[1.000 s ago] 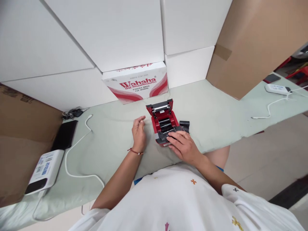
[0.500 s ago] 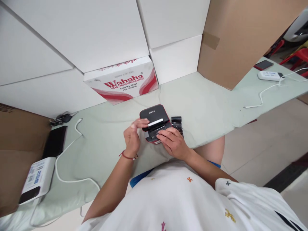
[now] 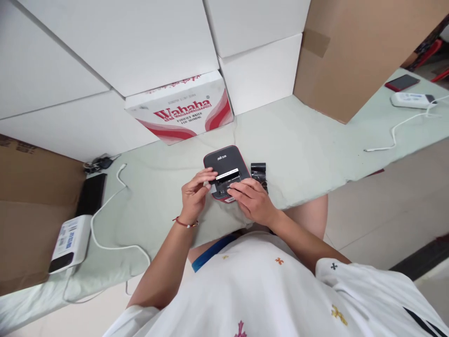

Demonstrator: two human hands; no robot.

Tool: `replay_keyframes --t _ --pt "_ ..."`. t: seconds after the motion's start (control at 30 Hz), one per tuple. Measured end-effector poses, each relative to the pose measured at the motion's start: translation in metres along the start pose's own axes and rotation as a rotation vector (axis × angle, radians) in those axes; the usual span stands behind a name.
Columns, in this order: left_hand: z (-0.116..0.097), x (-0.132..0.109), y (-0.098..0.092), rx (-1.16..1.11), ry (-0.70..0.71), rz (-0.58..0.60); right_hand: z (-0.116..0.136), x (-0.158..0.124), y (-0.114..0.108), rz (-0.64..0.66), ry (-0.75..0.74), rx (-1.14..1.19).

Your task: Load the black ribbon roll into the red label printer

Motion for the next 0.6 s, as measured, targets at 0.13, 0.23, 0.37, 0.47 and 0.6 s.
replay_keyframes --t 0.13,0.23,0.37,0.47,0.6 --pt "0.022 -0.002 0.003 -0.174 -0.136 -0.043 -0.001 -0.002 0.001 -0.023 0.004 0.002" --pt "0.031 -0.008 0.007 -0.172 -0.168 -0.045 -0.004 -0.005 0.004 -0.016 0.004 0.01" --pt "0.041 -0.017 0.01 -0.13 -0.192 -0.001 -0.01 -0.009 0.01 0.051 0.075 0.005" --pt "0.048 -0.022 0.01 -0.091 -0.213 0.001 -0.012 -0.007 0.008 0.093 0.133 0.03" --pt "0.054 -0.022 0.013 -0.114 -0.223 -0.025 -0.009 0.02 -0.013 0.126 0.118 0.169"
Point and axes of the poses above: each hand's wrist, its own x-axis towards the middle knuckle, its own y-axis out of the palm, z = x × y, the point moved 8 cm from there along x, towards the middle knuckle, and after that the axes turned 9 degrees about x, right-handed, at the moved point
